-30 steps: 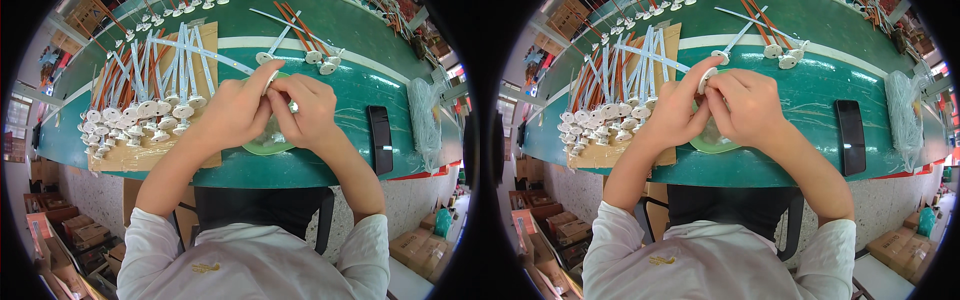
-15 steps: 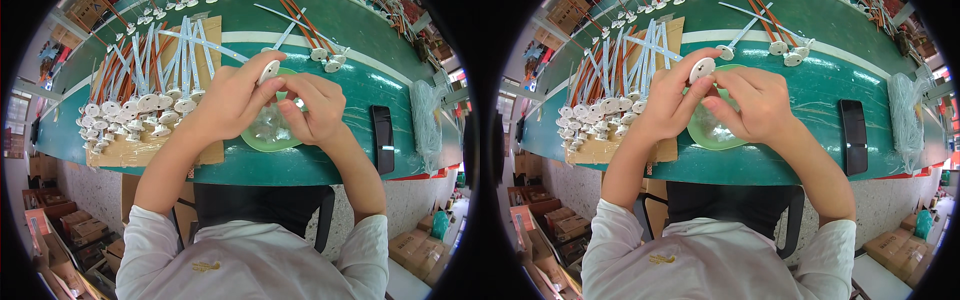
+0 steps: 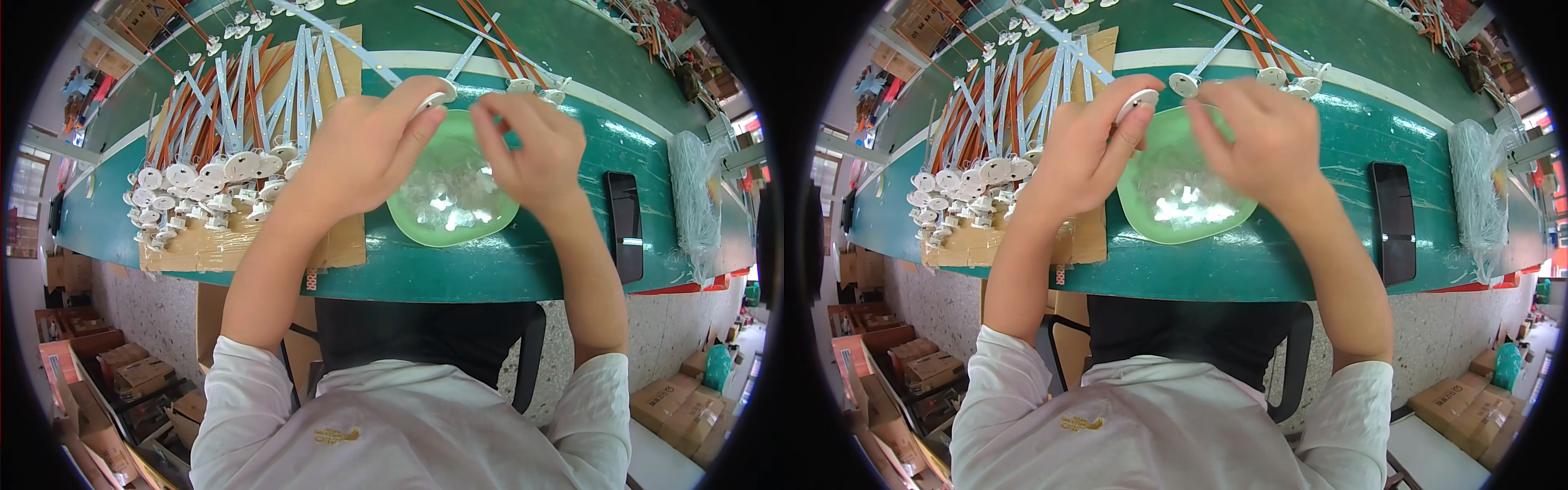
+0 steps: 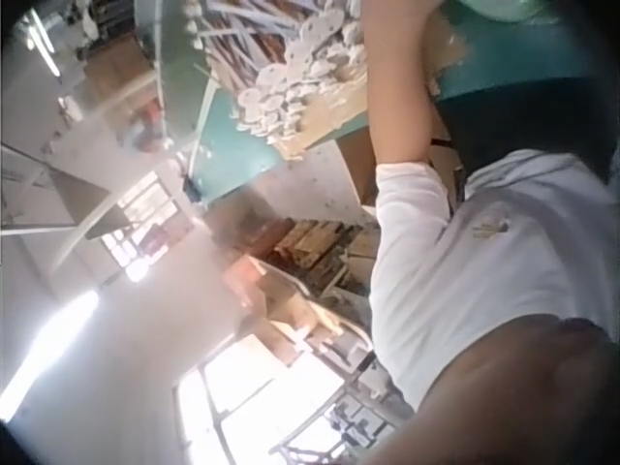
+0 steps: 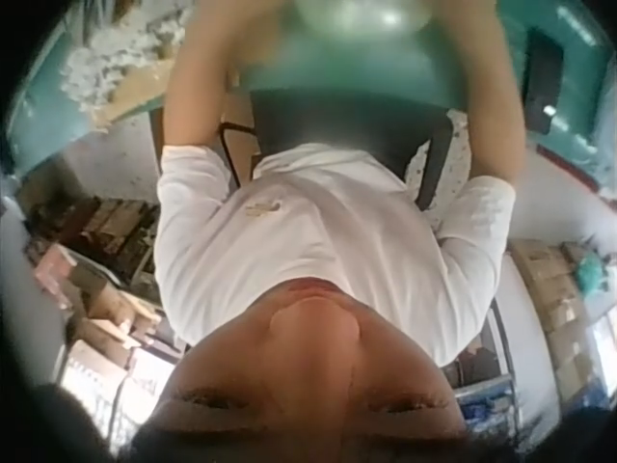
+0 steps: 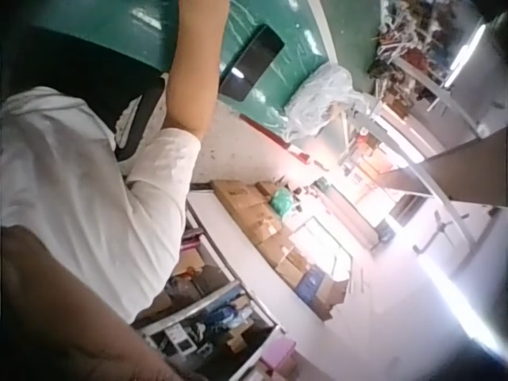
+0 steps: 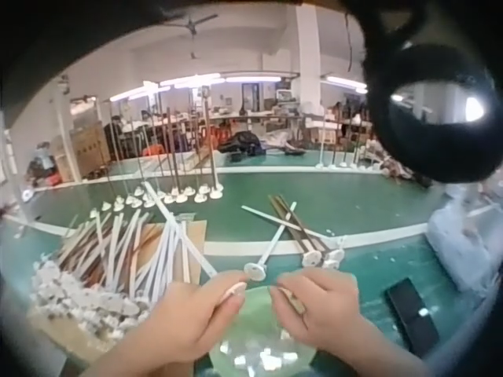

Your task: Assembling plastic components by attaching circular bases to long stems at a manufacturing workbench.

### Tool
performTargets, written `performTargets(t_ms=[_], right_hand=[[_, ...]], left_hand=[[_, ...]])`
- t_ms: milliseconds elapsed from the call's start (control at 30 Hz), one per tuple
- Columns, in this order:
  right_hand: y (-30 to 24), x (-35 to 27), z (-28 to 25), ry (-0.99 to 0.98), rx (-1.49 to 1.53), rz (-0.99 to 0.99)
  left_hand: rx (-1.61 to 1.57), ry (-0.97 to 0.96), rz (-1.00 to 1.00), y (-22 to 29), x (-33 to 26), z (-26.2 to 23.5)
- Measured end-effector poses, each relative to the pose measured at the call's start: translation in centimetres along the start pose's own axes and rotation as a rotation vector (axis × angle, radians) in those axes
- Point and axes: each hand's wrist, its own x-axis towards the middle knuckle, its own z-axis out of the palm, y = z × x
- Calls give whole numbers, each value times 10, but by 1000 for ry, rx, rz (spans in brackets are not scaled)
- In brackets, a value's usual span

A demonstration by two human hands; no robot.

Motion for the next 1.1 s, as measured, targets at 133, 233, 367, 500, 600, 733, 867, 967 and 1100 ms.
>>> performTargets(t_ms=[133, 233, 367, 500, 600, 733, 867, 967, 1100], right_hand=[[51, -2, -15, -6, -266, 313], [73, -8, -31, -124, -318, 345], [68, -7, -30, -425, -331, 250], [76, -15, -26, -504, -474, 208], [80, -12, -28, -510, -315, 367], [84, -14, -29, -387, -324, 423], [83, -9, -35, -412, -178, 498], [78, -7, -33, -476, -190, 479], [79, -15, -32, -448, -183, 460]], left_hand=[[358, -94, -112, -9, 1, -15], [339, -141, -202, -19, 1, -25], [504, -79, -202, -21, -5, -34], [597, 7, -137, -28, -2, -30], [653, 27, -13, -34, -5, -24], [585, -16, -20, -35, -6, -17], [585, -61, -40, -36, -8, -22], [578, -152, -20, -31, -5, -25], [612, -286, -263, -20, 5, -26]])
